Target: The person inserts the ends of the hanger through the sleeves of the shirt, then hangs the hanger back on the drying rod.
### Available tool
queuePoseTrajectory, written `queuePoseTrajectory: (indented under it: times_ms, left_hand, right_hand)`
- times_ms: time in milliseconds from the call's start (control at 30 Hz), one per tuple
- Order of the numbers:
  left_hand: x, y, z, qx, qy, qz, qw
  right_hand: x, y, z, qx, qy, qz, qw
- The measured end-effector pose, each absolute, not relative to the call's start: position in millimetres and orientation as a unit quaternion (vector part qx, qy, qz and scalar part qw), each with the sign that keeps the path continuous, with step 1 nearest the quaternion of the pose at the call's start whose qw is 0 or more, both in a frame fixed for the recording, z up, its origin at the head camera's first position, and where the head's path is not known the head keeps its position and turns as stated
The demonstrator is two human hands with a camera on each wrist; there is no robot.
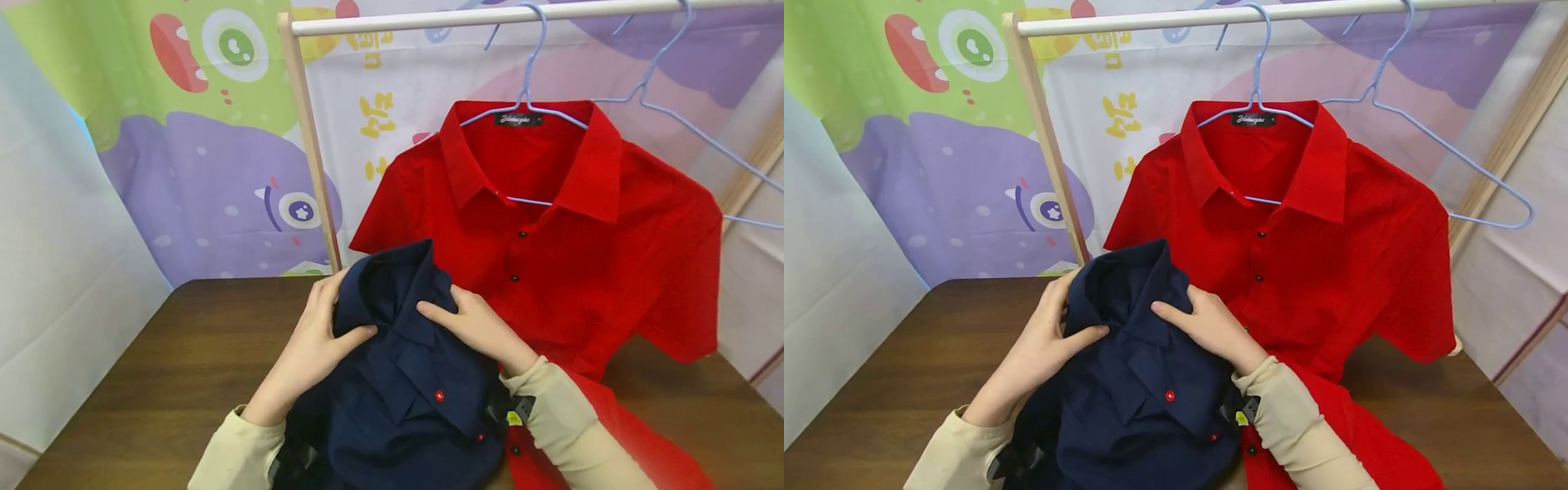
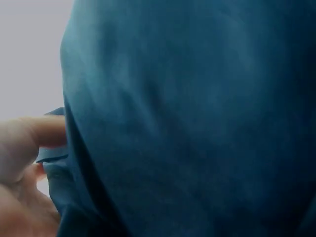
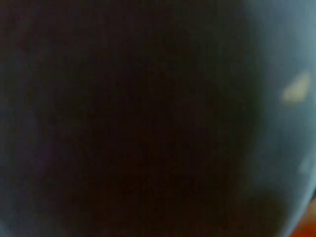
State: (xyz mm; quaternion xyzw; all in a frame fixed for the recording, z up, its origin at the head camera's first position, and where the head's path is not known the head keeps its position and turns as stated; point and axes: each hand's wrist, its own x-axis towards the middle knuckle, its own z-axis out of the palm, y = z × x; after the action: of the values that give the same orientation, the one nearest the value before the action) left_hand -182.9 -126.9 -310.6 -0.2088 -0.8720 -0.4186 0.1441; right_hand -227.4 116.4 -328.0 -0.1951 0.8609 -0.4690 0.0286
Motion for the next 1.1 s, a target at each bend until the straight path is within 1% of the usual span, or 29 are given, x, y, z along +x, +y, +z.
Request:
queuePoseTrajectory:
  times_ms: [100, 233, 300, 400, 467, 567, 633, 733, 800, 900, 1000, 1100]
  left_hand:
    - [-181, -125, -308, -0.205, -0.867, -0.416, 0.181]
    - [-178, -125, -304, -0.201, -0.862, -0.414, 0.215]
    - [-176, -125, -300, -0.209, -0.857, -0.415, 0.223]
    - [-171, -128, -295, -0.229, -0.852, -0.415, 0.224]
    - [-168, -130, -292, -0.245, -0.849, -0.418, 0.213]
    - [-163, -132, -288, -0.269, -0.839, -0.437, 0.18]
    - [-160, -132, -287, -0.284, -0.827, -0.46, 0.152]
    - [-159, -131, -286, -0.296, -0.81, -0.491, 0.121]
    - [-159, -131, -286, -0.29, -0.809, -0.5, 0.108]
    - [-160, -132, -287, -0.258, -0.831, -0.485, 0.089]
    - [-163, -133, -289, -0.227, -0.86, -0.453, 0.062]
    - [-166, -133, -291, -0.223, -0.883, -0.412, 0.032]
  right_hand:
    - [-227, 116, -328, -0.203, 0.856, -0.475, 0.019]
    - [-228, 116, -327, -0.205, 0.845, -0.493, -0.017]
    - [-228, 117, -325, -0.211, 0.838, -0.501, -0.042]
    - [-225, 119, -319, -0.25, 0.817, -0.515, -0.074]
    - [-222, 121, -313, -0.285, 0.8, -0.52, -0.087]
    - [-215, 125, -303, -0.333, 0.773, -0.531, -0.095]
    - [-210, 127, -296, -0.35, 0.762, -0.537, -0.094]
    - [-204, 130, -290, -0.366, 0.751, -0.539, -0.11]
    - [-202, 131, -289, -0.368, 0.748, -0.536, -0.136]
    - [-201, 131, -288, -0.361, 0.74, -0.535, -0.191]
    - [-199, 130, -287, -0.347, 0.729, -0.54, -0.239]
    - [-199, 129, -285, -0.327, 0.718, -0.54, -0.293]
